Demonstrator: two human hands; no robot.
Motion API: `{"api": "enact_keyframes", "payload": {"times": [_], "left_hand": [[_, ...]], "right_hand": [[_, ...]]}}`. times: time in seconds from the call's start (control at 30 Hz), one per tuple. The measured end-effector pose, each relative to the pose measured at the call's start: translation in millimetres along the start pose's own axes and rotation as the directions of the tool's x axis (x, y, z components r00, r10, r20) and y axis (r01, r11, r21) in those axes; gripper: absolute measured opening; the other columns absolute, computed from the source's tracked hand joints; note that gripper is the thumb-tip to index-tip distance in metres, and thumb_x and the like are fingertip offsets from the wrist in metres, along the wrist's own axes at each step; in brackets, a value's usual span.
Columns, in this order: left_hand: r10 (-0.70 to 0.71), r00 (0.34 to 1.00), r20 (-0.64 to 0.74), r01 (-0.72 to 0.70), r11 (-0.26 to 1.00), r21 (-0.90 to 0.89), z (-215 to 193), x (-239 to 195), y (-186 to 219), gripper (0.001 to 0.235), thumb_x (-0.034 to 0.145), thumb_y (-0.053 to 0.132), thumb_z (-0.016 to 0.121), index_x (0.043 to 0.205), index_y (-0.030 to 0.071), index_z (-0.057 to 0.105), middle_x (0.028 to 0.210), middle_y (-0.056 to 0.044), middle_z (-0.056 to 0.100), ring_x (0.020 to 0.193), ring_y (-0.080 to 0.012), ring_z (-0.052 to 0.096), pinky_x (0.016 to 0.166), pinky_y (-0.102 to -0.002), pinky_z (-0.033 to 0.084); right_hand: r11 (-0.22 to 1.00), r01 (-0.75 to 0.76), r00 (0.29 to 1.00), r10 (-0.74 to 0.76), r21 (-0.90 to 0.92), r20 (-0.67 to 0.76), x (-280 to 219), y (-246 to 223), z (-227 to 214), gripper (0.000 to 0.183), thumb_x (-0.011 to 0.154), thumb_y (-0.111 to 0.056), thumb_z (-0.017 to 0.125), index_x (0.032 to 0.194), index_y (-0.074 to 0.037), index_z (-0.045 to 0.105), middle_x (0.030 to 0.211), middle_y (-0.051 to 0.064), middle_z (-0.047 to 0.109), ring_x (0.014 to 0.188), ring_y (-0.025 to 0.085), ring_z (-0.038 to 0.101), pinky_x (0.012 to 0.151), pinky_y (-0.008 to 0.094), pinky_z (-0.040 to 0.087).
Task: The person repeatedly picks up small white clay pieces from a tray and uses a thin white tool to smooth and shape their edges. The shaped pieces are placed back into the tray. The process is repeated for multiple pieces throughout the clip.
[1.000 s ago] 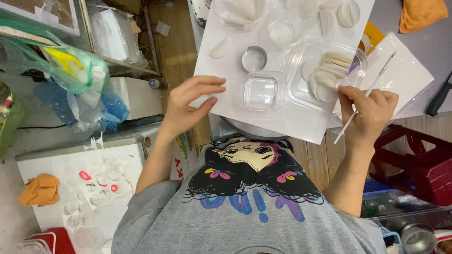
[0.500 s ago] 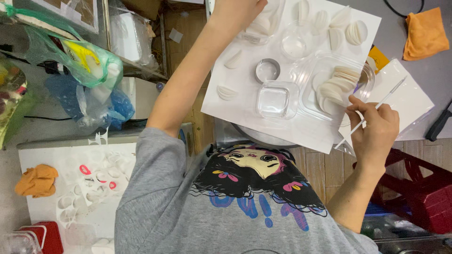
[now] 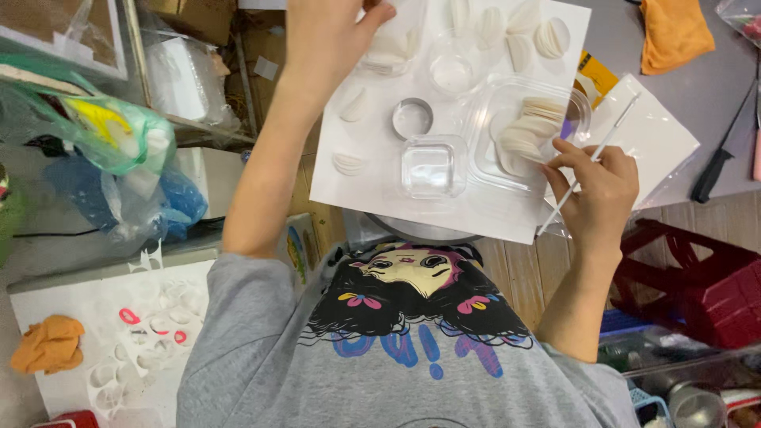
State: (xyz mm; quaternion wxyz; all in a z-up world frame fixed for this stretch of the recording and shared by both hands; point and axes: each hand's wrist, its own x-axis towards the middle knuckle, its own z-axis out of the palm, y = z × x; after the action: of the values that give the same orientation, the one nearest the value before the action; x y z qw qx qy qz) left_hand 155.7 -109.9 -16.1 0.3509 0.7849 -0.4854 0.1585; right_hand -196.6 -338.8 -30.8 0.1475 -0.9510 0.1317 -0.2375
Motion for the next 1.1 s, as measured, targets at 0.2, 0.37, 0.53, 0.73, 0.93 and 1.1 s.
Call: {"api": "enact_keyframes", "payload": {"times": [0.2,0.37,0.53,0.73,0.93,1.1], "left_hand": [[0.12,0.988,0.096,-0.113,0.991,-0.074,-73.7,-33.3,86.9,0.017,0.101,0.01,0.081,0.097,0.004,0.066,0.099,-0.008,0.067,0.095,-0.0268,0.063,0.085,-0.042,0.042],[0.091,0.971,0.221,-0.003,0.929,-0.37,-68.8,-52.8,150.5,0.012,0.098,0.005,0.075,0.105,0.003,0.065,0.099,-0.008,0.068,0.088,-0.0264,0.065,0.08,-0.038,0.051],[0.2,0.961,0.189,-0.079,0.859,-0.506,-55.3,-54.3,170.4,0.02,0.097,0.003,0.072,0.117,0.007,0.069,0.104,-0.007,0.068,0.094,-0.0271,0.067,0.082,-0.038,0.052],[0.053,0.978,0.203,0.062,0.852,-0.52,-57.9,-51.9,175.6,0.024,0.098,0.007,0.074,0.122,0.01,0.073,0.103,-0.006,0.068,0.091,-0.022,0.069,0.08,-0.034,0.054],[-0.02,0.981,0.193,0.119,0.848,-0.516,-58.4,-61.5,176.2,0.029,0.096,0.014,0.078,0.124,0.009,0.071,0.106,-0.004,0.076,0.093,-0.0165,0.074,0.084,-0.033,0.054],[-0.054,0.985,0.166,0.127,0.874,-0.469,-52.4,-64.9,176.6,0.026,0.094,0.016,0.08,0.118,0.009,0.073,0.105,-0.004,0.076,0.086,-0.0163,0.073,0.082,-0.032,0.053]], "right_hand": [[0.997,-0.024,1.0,0.023,0.074,0.007,7.7,2.1,-15.0,0.028,0.092,-0.009,0.091,0.118,-0.009,0.081,0.098,0.007,0.07,0.092,0.024,0.058,0.083,0.036,0.044],[0.912,-0.04,0.999,0.043,0.408,0.001,16.5,-17.5,-26.5,0.012,0.098,-0.001,0.08,0.107,-0.004,0.071,0.116,0.011,0.077,0.1,0.022,0.072,0.089,0.031,0.053],[0.807,-0.039,0.997,-0.004,0.589,0.073,15.9,-58.0,-24.0,0.014,0.095,0.003,0.077,0.108,0.0,0.074,0.105,0.012,0.077,0.09,0.017,0.077,0.08,0.024,0.056],[0.78,-0.065,0.998,0.046,0.622,0.047,15.1,-77.5,-20.4,0.017,0.092,0.002,0.082,0.107,-0.002,0.075,0.096,0.01,0.077,0.08,0.015,0.073,0.071,0.022,0.051],[0.665,-0.155,0.985,0.157,0.73,0.066,0.3,-80.0,-1.9,0.018,0.088,-0.001,0.085,0.103,0.001,0.077,0.098,0.014,0.078,0.075,0.013,0.067,0.066,0.022,0.046],[0.356,-0.157,0.963,0.26,0.921,0.064,-8.7,-88.3,22.3,0.019,0.089,-0.004,0.085,0.102,0.002,0.072,0.105,0.014,0.075,0.092,0.013,0.071,0.083,0.023,0.057]]}}
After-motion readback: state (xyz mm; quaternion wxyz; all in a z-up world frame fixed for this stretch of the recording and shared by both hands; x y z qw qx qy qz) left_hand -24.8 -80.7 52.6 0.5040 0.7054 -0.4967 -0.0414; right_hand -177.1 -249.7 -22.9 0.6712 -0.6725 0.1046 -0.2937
